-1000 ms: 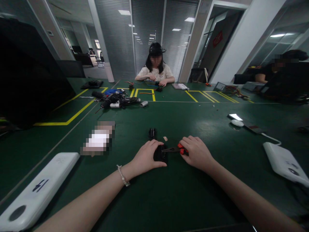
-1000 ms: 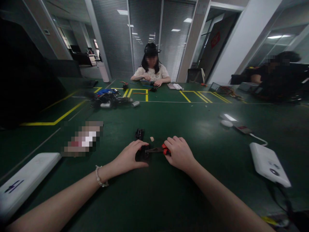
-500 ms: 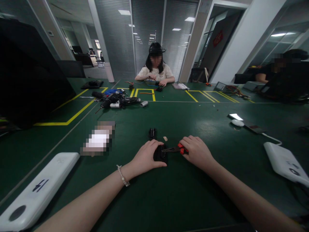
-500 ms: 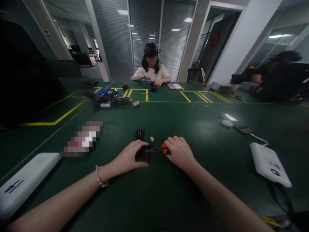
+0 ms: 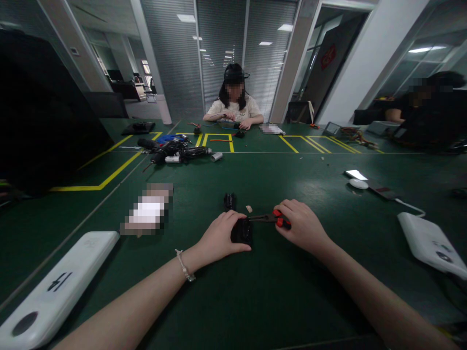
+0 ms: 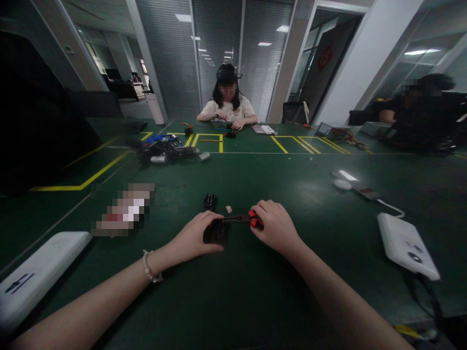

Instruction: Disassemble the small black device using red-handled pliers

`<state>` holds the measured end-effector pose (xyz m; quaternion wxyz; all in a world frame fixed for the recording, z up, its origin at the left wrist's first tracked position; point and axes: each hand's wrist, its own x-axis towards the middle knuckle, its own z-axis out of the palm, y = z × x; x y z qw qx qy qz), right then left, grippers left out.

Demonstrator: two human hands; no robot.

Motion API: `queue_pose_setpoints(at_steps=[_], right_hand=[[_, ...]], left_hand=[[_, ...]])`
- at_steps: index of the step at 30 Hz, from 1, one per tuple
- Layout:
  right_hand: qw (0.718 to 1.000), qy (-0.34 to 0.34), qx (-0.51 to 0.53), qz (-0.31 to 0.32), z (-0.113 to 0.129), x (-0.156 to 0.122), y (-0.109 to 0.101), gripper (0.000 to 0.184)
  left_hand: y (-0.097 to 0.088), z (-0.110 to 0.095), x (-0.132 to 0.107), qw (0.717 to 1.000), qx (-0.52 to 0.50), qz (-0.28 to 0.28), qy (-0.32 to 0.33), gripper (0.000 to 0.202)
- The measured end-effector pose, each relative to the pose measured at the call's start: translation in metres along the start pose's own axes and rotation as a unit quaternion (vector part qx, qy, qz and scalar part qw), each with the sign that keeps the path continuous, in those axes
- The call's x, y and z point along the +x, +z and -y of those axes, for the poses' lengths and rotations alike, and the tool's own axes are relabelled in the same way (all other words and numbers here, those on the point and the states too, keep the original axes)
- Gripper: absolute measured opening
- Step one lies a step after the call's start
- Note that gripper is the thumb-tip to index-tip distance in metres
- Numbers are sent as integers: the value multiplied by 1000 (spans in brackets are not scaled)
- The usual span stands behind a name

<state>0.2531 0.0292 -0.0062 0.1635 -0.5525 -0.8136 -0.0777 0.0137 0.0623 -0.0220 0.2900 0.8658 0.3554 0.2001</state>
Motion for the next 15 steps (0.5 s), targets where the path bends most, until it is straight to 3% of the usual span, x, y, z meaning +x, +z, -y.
queue_pose_setpoints(at_steps=[4, 9, 12, 15], right_hand=[[989, 74, 125, -29, -1, -1, -2, 29], [936, 139, 323, -15, -1, 2, -4, 30], [888, 173, 425, -24, -2, 3, -5, 30], [808, 215, 549, -10, -6, 3, -5, 33]], left_hand=[[0, 1, 0, 1000, -3, -3, -4, 64], [0, 1, -1, 1000, -4, 0, -4, 63], [0, 1, -1, 1000, -6, 2, -1, 64], [0, 2, -1, 1000, -9, 2, -3, 64]])
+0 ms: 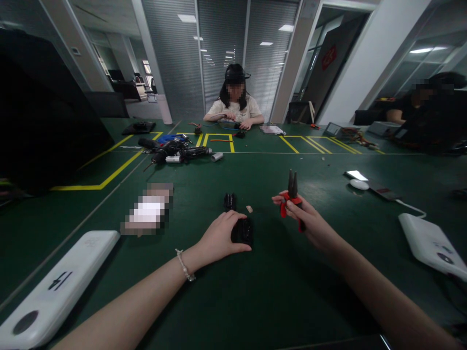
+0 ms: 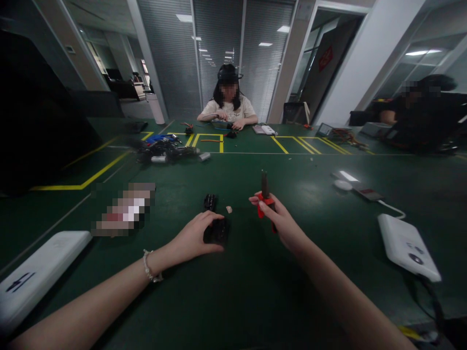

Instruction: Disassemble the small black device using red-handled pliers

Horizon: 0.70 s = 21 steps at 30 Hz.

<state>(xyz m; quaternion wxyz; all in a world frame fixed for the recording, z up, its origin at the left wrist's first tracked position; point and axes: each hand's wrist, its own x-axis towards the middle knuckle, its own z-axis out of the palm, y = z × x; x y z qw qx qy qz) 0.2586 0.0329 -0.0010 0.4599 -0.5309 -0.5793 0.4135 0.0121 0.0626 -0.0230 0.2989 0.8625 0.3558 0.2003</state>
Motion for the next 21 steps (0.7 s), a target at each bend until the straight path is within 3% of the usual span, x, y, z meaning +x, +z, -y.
queue_pose_setpoints(at_steps=[6, 11, 15, 21], right_hand=[[970, 112, 212, 47, 0, 3, -9, 34], [915, 197, 351, 9, 9, 2, -6, 30], [885, 222, 409, -4, 14, 2, -2, 31], [873, 253, 413, -54, 10, 5, -4, 27]], left_hand=[[0, 0, 0, 1000, 0, 3, -1, 63], [1, 1, 1, 1000, 1, 2, 1, 63], [1, 2, 0, 1000, -2, 3, 0, 63], [1, 3, 0, 1000, -1, -1, 5, 63]])
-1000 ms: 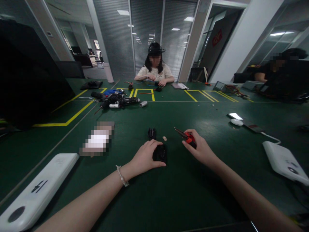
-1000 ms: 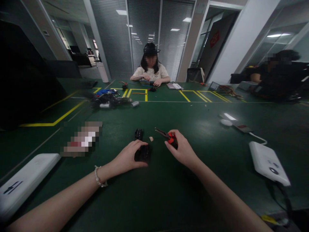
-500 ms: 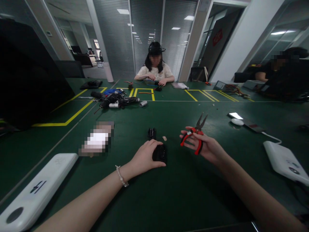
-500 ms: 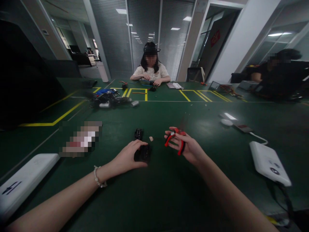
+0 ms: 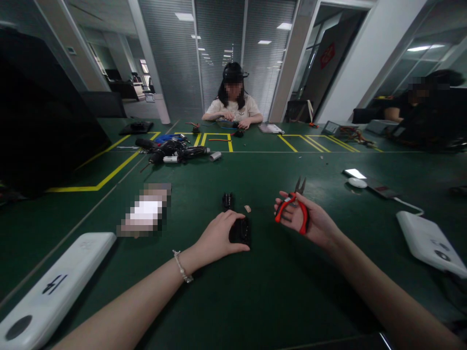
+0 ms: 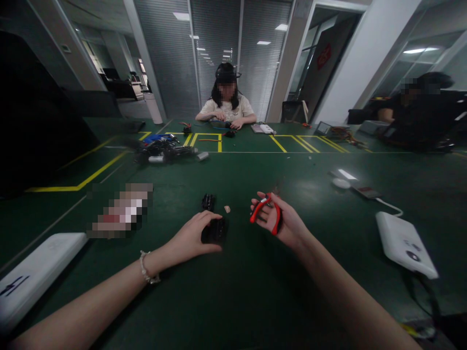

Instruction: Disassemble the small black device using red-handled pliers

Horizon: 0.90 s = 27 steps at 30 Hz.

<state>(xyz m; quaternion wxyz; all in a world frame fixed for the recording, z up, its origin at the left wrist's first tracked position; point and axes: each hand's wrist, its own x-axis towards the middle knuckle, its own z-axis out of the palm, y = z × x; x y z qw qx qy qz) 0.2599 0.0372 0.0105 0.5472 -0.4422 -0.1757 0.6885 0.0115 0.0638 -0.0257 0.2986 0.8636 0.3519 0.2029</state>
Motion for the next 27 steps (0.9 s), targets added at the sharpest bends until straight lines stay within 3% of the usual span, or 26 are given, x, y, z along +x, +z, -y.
queue_pose_setpoints(at_steps=[9, 12, 14, 16, 17, 20, 22, 24, 26, 27], right_hand=[[998, -37, -41, 33, -4, 4, -6, 24], [987, -95, -122, 44, -5, 2, -5, 25], [962, -147, -225, 46, -7, 0, -5, 28], [905, -207, -371, 36, -8, -1, -5, 29], [860, -237, -451, 28, -10, -2, -4, 28], [691, -315, -650, 7, -15, -3, -4, 21], [597, -351, -721, 2, -19, -2, -3, 18], [552, -361, -751, -6, -22, 0, -3, 19], [558, -346, -754, -25, -25, 2, -3, 17], [580, -330, -744, -39, -25, 3, -4, 17]], left_hand=[[-1, -2, 0, 1000, -8, 11, -16, 63], [-2, -3, 0, 1000, -9, 12, -14, 63], [-1, -2, 0, 1000, -6, 10, -11, 63], [-1, -2, 0, 1000, -1, 8, -9, 63], [-1, -2, 0, 1000, 1, 6, -6, 63], [1, -1, 1, 1000, 9, -3, 1, 63], [1, -1, 1, 1000, 12, -8, 3, 62], [2, -1, 1, 1000, 14, -10, 2, 62], [1, -1, 1, 1000, 14, -9, 0, 63], [1, -1, 1, 1000, 13, -7, 0, 63]])
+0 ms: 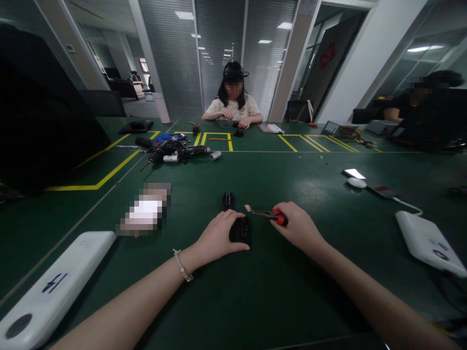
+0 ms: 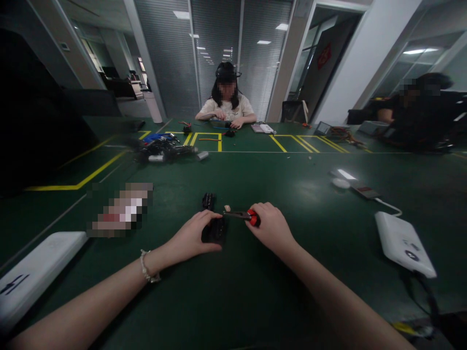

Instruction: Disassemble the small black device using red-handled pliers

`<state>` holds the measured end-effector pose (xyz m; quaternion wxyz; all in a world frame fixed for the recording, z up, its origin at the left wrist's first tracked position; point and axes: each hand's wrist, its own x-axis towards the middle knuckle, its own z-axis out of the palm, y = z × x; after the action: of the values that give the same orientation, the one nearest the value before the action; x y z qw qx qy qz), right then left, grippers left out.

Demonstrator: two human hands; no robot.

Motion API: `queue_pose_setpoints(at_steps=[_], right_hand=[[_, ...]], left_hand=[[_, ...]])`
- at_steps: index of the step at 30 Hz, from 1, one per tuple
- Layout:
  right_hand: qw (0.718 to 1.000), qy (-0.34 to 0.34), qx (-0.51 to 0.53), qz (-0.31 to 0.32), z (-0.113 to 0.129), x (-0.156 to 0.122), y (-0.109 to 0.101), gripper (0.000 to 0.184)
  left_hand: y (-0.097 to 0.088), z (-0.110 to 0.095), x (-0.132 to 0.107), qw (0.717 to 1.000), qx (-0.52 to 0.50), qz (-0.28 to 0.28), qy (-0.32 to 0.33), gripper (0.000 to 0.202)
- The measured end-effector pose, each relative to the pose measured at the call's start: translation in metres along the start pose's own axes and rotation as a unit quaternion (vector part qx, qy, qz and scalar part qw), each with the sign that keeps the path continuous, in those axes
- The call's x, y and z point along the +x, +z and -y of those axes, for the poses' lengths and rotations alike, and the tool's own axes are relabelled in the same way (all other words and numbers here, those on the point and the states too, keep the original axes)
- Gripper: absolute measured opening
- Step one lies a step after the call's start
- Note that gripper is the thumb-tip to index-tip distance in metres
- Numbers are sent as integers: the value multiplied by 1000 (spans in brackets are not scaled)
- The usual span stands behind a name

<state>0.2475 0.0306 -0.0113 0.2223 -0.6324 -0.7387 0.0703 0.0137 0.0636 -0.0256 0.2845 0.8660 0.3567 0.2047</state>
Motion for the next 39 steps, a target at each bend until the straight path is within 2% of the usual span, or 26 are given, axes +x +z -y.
queue_pose_setpoints(at_steps=[3, 5, 6, 8, 11, 13, 16, 20, 24, 28, 36, 39], right_hand=[[988, 98, 119, 4, -1, 3, -1, 25], [957, 155, 244, -5, -2, 5, -5, 28], [931, 181, 318, -15, -2, 7, -8, 29], [855, 245, 455, -26, -2, 9, -13, 28], [758, 302, 578, -12, -2, 10, -21, 18], [716, 308, 627, 1, -2, 9, -24, 15], [675, 309, 670, 17, -3, 8, -26, 18], [634, 318, 704, 32, -5, 8, -26, 22], [600, 298, 740, 51, -9, 10, -26, 22], [592, 294, 748, 65, -13, 10, -27, 23], [576, 293, 761, 53, -14, 10, -25, 20], [583, 294, 755, 64, -15, 10, -24, 24]], left_hand=[[-1, 0, 0, 1000, -6, 7, -1, 63], [-1, 0, -1, 1000, -12, 8, -1, 63], [-2, 0, -1, 1000, -15, 10, -2, 62], [-2, -1, -1, 1000, -20, 12, -6, 62], [-3, -2, -1, 1000, -23, 16, -13, 63], [-4, -3, -1, 999, -23, 18, -16, 63], [-4, -3, -2, 999, -25, 18, -16, 62], [-2, 0, -1, 1000, -16, 9, -3, 63], [0, 2, -1, 1000, -4, 1, 7, 63], [0, 1, -1, 1000, -7, 4, 9, 63], [-1, 0, 0, 1000, -15, 12, -3, 63], [-2, -1, 0, 1000, -19, 14, -11, 64]])
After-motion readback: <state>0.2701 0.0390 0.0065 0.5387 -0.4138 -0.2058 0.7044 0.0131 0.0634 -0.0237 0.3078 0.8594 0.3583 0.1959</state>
